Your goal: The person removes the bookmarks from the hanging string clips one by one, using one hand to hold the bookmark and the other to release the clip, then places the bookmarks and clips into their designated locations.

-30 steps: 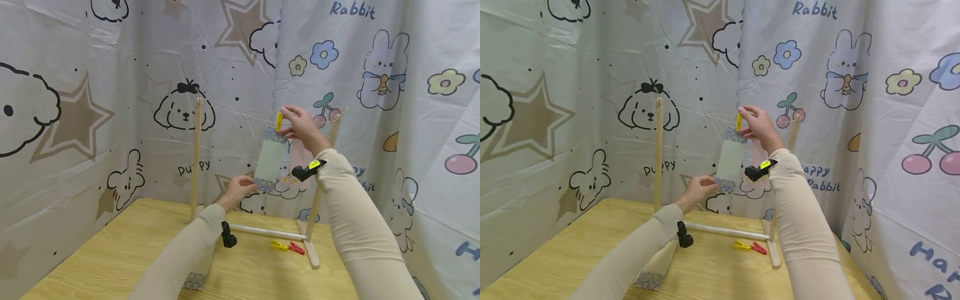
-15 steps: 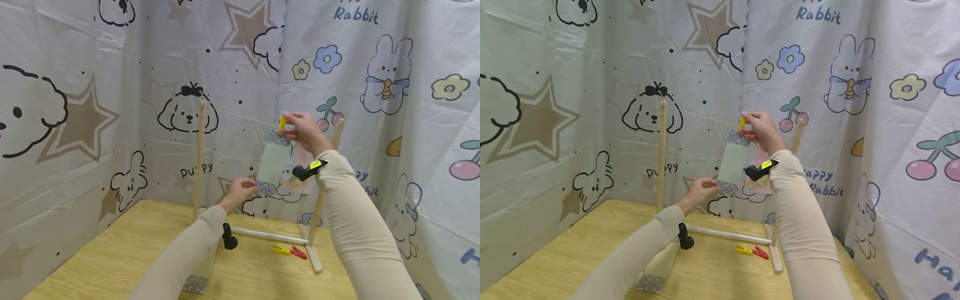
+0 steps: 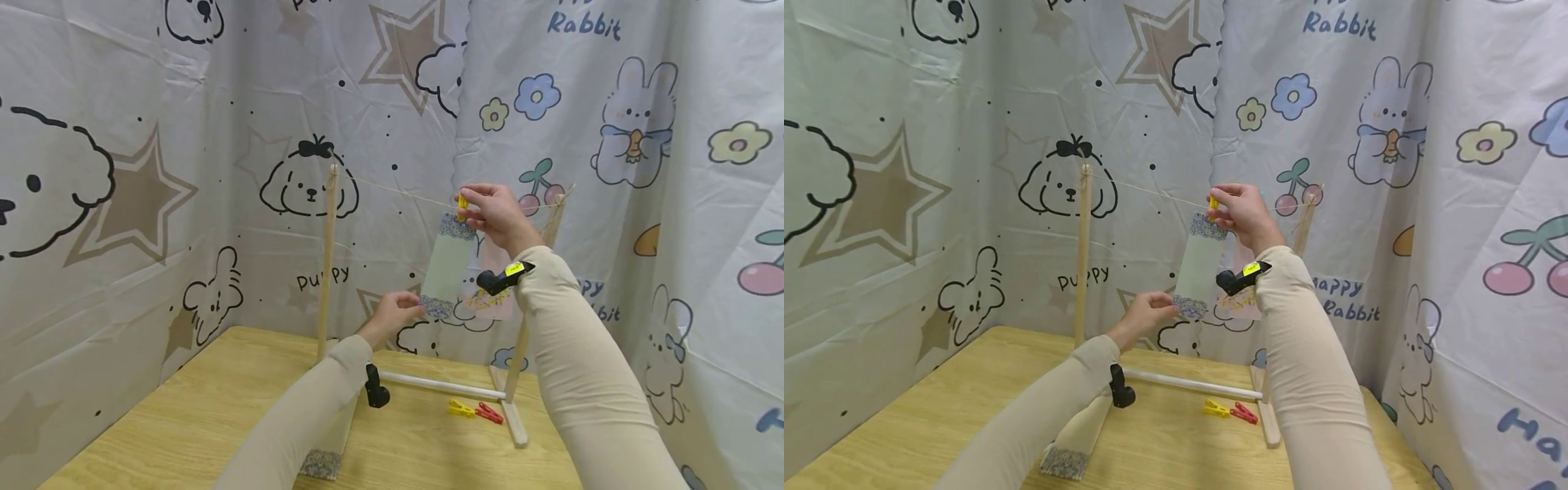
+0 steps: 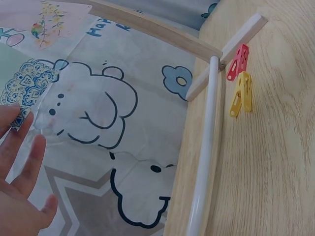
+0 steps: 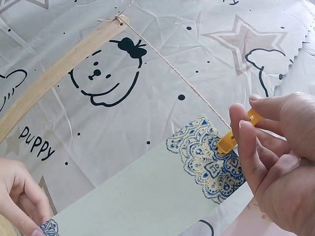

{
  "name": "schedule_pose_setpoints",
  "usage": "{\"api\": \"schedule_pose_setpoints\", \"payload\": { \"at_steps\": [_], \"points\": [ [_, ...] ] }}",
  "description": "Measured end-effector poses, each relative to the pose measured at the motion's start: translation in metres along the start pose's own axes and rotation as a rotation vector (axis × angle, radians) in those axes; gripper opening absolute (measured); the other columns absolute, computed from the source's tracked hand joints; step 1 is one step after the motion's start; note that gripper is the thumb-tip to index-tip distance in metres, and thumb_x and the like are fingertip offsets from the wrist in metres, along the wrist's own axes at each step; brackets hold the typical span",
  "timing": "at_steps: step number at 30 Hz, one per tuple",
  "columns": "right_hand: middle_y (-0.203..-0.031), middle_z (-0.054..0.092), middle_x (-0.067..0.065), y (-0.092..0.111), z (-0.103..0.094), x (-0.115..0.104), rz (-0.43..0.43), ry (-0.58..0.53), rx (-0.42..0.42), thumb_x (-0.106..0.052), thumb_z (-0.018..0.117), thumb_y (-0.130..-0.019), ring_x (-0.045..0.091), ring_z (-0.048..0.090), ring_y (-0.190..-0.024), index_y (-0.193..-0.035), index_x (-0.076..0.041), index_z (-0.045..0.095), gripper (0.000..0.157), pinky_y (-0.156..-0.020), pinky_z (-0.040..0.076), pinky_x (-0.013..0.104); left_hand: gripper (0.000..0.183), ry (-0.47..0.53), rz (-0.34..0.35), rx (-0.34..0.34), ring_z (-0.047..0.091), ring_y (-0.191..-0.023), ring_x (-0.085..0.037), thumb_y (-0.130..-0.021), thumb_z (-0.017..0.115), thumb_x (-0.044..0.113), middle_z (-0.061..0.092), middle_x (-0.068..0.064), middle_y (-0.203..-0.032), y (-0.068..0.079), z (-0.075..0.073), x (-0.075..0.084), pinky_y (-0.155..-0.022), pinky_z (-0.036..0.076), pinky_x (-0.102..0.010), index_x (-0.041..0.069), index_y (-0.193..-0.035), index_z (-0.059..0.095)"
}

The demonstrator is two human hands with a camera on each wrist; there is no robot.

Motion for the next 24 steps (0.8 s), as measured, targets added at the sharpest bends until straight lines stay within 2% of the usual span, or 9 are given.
{"api": "schedule_pose_setpoints", "payload": {
  "at_steps": [4,9,13,17,21,24],
  "points": [
    [-0.120,0.063,0.013,0.0000,-0.0003,0.0000,0.015,-0.007,0.006,-0.024,0.061,-0.106,0.010,0.068,-0.073,-0.146,-0.002,0.055,0.045,-0.060,0.053,0.016,0.017,0.007,-0.006,-0.001,0.060,-0.122,-0.030,-0.100,0.073,0.017,0.069,-0.010,-0.125,-0.0022,0.0008,-0.0013,-0.104,0.047,-0.052,0.003,-0.109,0.072],
    [-0.114,0.065,0.011,0.0004,-0.0005,0.0012,0.026,-0.016,0.012,-0.025,0.062,-0.106,0.010,0.067,-0.072,-0.140,-0.005,0.059,0.040,-0.059,0.052,0.016,0.017,0.008,-0.002,0.004,0.059,-0.124,-0.031,-0.099,0.073,0.017,0.069,-0.010,-0.125,-0.0047,0.0010,-0.0033,-0.104,0.046,-0.053,0.003,-0.108,0.072],
    [-0.119,0.064,0.013,0.0005,0.0003,0.0019,0.026,-0.016,-0.002,-0.027,0.062,-0.106,0.010,0.067,-0.072,-0.137,-0.007,0.059,0.037,-0.058,0.052,0.016,0.018,0.010,-0.001,-0.001,0.062,-0.119,-0.030,-0.099,0.074,0.017,0.072,-0.009,-0.117,-0.0060,0.0013,-0.0047,-0.103,0.046,-0.053,0.002,-0.108,0.072],
    [-0.132,0.059,0.016,0.0007,-0.0008,0.0021,0.024,0.008,-0.027,-0.029,0.061,-0.106,0.010,0.068,-0.072,-0.143,-0.009,0.055,0.043,-0.057,0.052,0.016,0.018,0.018,-0.001,-0.018,0.065,-0.113,-0.028,-0.099,0.074,0.017,0.074,-0.009,-0.110,-0.0065,0.0018,-0.0045,-0.103,0.047,-0.052,0.002,-0.110,0.072],
    [-0.136,0.059,0.011,0.0004,-0.0023,0.0025,0.027,0.042,-0.057,-0.030,0.058,-0.107,0.009,0.071,-0.073,-0.152,-0.010,0.050,0.050,-0.055,0.051,0.016,0.017,0.023,-0.006,-0.031,0.067,-0.110,-0.025,-0.099,0.073,0.017,0.074,-0.009,-0.109,-0.0064,0.0026,-0.0054,-0.105,0.045,-0.053,0.003,-0.110,0.072],
    [-0.138,0.057,0.012,-0.0003,-0.0013,0.0023,0.023,0.044,-0.076,-0.029,0.059,-0.107,0.008,0.070,-0.073,-0.152,-0.008,0.051,0.050,-0.055,0.050,0.015,0.016,0.032,-0.006,-0.031,0.067,-0.111,-0.026,-0.099,0.073,0.016,0.074,-0.010,-0.110,-0.0058,0.0025,-0.0053,-0.105,0.045,-0.054,0.003,-0.109,0.071]
  ]
}}
Point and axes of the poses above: each hand's wrist, its own y-axis away from the middle knuckle, its own z-axis out of the palm, x = y × z, the point moved 4 cm from there along -y, towards the middle knuckle
